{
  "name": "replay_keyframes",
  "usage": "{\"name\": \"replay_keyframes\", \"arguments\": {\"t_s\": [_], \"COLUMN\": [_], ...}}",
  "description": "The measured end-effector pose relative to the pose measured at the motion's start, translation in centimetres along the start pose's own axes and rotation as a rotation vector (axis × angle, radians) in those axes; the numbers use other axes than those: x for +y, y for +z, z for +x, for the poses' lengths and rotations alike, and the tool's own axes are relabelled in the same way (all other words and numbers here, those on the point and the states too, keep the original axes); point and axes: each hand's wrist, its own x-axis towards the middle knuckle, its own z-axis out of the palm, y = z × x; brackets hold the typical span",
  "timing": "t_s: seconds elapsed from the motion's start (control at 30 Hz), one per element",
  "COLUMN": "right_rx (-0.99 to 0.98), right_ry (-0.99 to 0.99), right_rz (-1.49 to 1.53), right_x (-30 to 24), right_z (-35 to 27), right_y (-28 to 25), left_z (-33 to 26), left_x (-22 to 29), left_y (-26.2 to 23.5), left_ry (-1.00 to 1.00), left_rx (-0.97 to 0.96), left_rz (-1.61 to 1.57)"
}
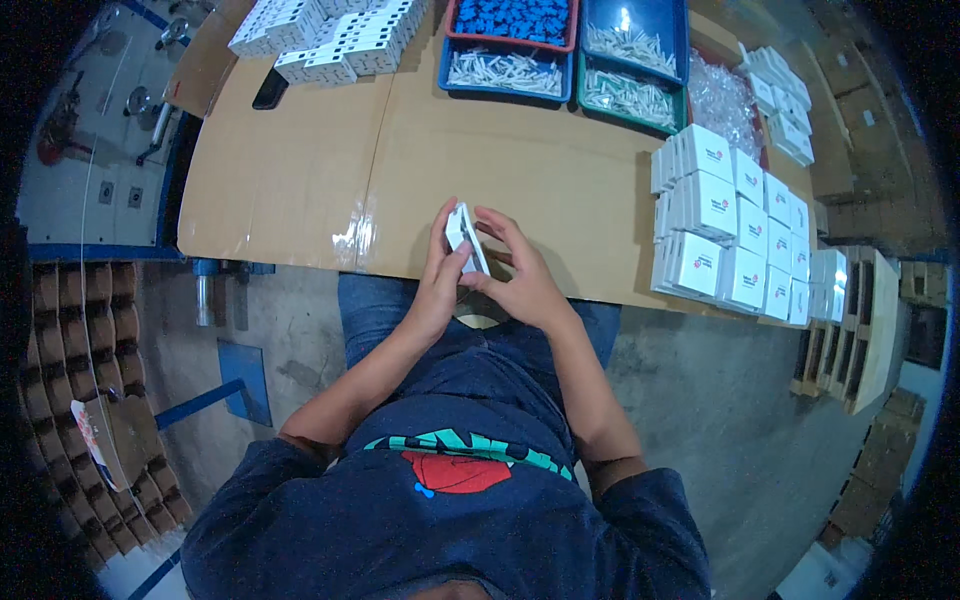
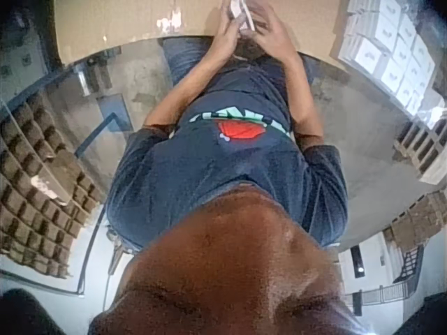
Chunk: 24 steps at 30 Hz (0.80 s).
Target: Assembling and packaging small plastic components into white boxes at a workstation.
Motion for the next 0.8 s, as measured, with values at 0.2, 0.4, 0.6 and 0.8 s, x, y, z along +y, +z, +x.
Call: {"name": "replay_keyframes", "arguments": {"t_s": [0.2, 0.4, 0.6, 0.8], "right_rx": [-0.043, 0.022, 0.039, 0.063], "right_ry": [-0.004, -0.201, -0.234, -0.302], "right_rz": [-0.069, -0.315, -0.361, -0.381], "right_x": [-0.2, 1.0, 1.2, 0.7], "right_z": [0.0, 0.1, -0.1, -0.6], "right_y": [-0.5, -0.1, 0.6, 0.7], "left_z": [0.1, 0.2, 0.1, -0.3], "left_x": [-0.1, -0.5, -0.4, 1.1], "left_y": [-0.6, -0.8, -1.0, 0.0], "left_ry": [-0.321, -0.362, -0.525, -0.577], "left_rx": [0.064, -0.004, -0.101, -0.151], "left_rz": [-0.376, -0.357, -0.526, -0.542]}}
